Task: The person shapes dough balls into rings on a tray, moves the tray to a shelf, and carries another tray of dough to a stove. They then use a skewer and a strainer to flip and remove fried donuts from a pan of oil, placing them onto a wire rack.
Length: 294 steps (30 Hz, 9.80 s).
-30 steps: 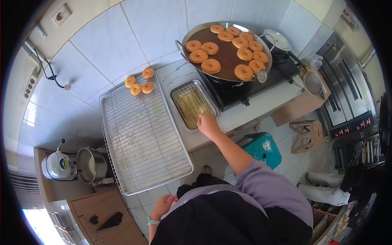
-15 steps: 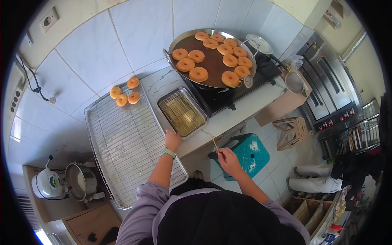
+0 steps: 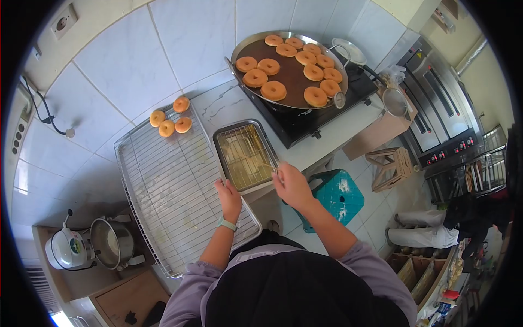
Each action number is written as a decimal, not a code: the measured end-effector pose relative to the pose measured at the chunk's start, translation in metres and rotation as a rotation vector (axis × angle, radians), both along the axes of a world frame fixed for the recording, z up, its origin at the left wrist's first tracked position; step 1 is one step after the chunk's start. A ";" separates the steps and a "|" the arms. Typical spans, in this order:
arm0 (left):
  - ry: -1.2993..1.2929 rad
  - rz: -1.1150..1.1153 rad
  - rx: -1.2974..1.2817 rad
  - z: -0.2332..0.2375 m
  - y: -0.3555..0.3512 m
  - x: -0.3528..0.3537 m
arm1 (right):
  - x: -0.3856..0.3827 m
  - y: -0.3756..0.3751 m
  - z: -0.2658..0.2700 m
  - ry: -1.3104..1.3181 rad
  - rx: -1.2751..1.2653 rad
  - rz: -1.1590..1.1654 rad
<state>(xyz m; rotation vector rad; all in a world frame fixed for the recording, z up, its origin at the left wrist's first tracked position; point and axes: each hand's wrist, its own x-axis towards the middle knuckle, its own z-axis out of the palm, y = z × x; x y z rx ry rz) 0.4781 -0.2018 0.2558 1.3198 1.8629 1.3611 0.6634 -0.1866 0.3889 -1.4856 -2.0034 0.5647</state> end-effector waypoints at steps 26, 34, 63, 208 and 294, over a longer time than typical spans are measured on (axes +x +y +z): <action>-0.097 -0.026 0.254 0.214 0.014 -0.027 | -0.054 0.117 0.230 -0.490 0.047 0.629; -0.113 -0.107 0.190 0.252 0.093 -0.007 | 0.006 0.203 0.281 -0.442 -0.193 0.631; 0.577 -0.101 0.258 0.271 0.220 0.084 | 0.125 0.280 0.239 0.010 -0.229 0.498; -0.806 0.444 0.011 0.024 -0.134 -0.034 | 0.091 0.299 0.119 -0.786 0.333 0.003; -1.123 0.294 0.233 0.108 -0.044 0.086 | 0.289 0.174 0.169 -0.414 0.217 -0.265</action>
